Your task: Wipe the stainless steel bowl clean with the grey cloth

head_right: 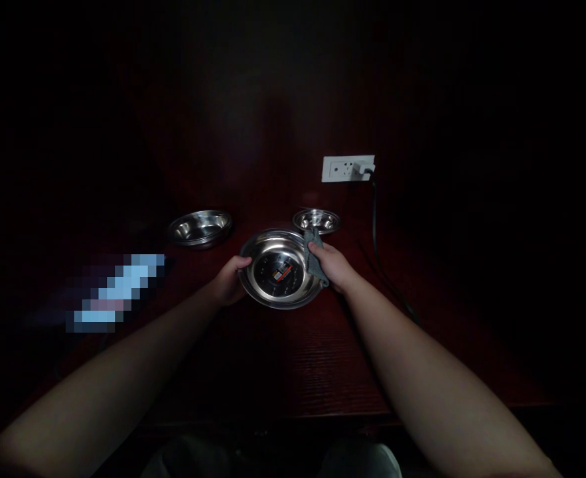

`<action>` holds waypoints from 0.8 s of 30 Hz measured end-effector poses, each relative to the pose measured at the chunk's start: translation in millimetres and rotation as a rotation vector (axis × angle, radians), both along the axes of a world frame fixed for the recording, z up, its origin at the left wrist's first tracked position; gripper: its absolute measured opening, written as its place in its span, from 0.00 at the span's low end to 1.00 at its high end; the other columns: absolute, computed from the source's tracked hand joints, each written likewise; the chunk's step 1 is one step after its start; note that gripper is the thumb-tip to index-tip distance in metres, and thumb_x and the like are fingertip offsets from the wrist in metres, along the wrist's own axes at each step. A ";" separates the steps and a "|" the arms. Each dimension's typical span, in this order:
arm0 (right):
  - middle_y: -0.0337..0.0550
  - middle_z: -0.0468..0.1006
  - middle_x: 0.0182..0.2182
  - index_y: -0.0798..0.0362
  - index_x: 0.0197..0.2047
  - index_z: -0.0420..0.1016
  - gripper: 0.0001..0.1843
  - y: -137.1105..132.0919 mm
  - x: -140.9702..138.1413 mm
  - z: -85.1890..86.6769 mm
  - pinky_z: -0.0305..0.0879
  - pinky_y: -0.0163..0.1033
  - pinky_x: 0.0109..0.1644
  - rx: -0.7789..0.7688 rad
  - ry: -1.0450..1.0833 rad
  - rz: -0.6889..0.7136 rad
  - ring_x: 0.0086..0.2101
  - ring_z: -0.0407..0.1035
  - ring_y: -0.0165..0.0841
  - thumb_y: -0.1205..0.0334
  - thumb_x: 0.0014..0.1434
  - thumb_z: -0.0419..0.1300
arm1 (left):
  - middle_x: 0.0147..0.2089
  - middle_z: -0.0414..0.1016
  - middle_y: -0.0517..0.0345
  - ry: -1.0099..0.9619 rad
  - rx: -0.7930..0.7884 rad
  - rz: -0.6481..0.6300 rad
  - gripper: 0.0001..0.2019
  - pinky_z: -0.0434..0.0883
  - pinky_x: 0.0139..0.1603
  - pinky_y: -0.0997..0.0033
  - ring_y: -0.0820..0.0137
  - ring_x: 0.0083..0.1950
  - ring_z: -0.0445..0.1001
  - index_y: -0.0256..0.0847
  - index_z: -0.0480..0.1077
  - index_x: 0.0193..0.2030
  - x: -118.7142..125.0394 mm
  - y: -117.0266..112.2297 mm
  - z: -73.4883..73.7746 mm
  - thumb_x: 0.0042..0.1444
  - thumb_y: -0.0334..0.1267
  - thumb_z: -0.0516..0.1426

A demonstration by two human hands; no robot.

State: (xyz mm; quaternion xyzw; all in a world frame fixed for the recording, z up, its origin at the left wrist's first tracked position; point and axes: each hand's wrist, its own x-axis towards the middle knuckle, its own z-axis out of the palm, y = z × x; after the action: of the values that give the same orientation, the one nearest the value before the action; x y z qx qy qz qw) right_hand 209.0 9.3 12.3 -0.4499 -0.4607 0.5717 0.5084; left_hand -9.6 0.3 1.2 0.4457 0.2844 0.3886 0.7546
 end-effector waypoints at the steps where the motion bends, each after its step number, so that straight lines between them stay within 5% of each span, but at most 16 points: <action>1: 0.41 0.78 0.28 0.55 0.36 0.70 0.08 -0.2 -0.8 -0.6 0.65 0.31 0.32 0.007 0.018 -0.012 0.25 0.70 0.28 0.61 0.58 0.52 | 0.38 0.75 0.44 -0.010 0.006 0.002 0.21 0.68 0.42 0.51 0.52 0.45 0.71 0.34 0.67 0.46 -0.1 -0.1 -0.7 0.49 0.44 0.48; 7: 0.40 0.78 0.26 0.55 0.33 0.72 0.09 -7.9 -8.6 0.7 0.65 0.32 0.29 -0.007 0.199 -0.075 0.23 0.69 0.28 0.66 0.58 0.51 | 0.40 0.75 0.47 -0.061 0.002 0.032 0.23 0.66 0.46 0.53 0.57 0.45 0.71 0.33 0.65 0.49 1.3 -2.3 -3.4 0.49 0.44 0.49; 17: 0.41 0.75 0.18 0.57 0.31 0.70 0.09 -15.0 -6.0 10.6 0.67 0.37 0.25 -0.312 0.274 0.048 0.18 0.68 0.31 0.63 0.57 0.51 | 0.38 0.76 0.47 -0.028 0.006 0.160 0.20 0.67 0.44 0.55 0.58 0.43 0.72 0.34 0.67 0.45 10.1 -8.7 -2.3 0.48 0.44 0.51; 24: 0.41 0.77 0.21 0.54 0.31 0.70 0.14 -16.5 -5.9 16.6 0.69 0.40 0.35 -0.287 0.418 0.101 0.25 0.72 0.34 0.57 0.59 0.48 | 0.35 0.76 0.47 -0.058 -0.037 0.157 0.20 0.67 0.44 0.53 0.57 0.42 0.72 0.33 0.68 0.43 8.5 0.3 -0.6 0.49 0.45 0.47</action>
State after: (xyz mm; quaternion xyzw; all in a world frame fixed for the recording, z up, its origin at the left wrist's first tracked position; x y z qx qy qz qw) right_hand 203.1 -7.3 28.8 -0.3660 -0.2820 0.7364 0.4943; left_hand -1.1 0.6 0.7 0.3963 0.3035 0.4541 0.7380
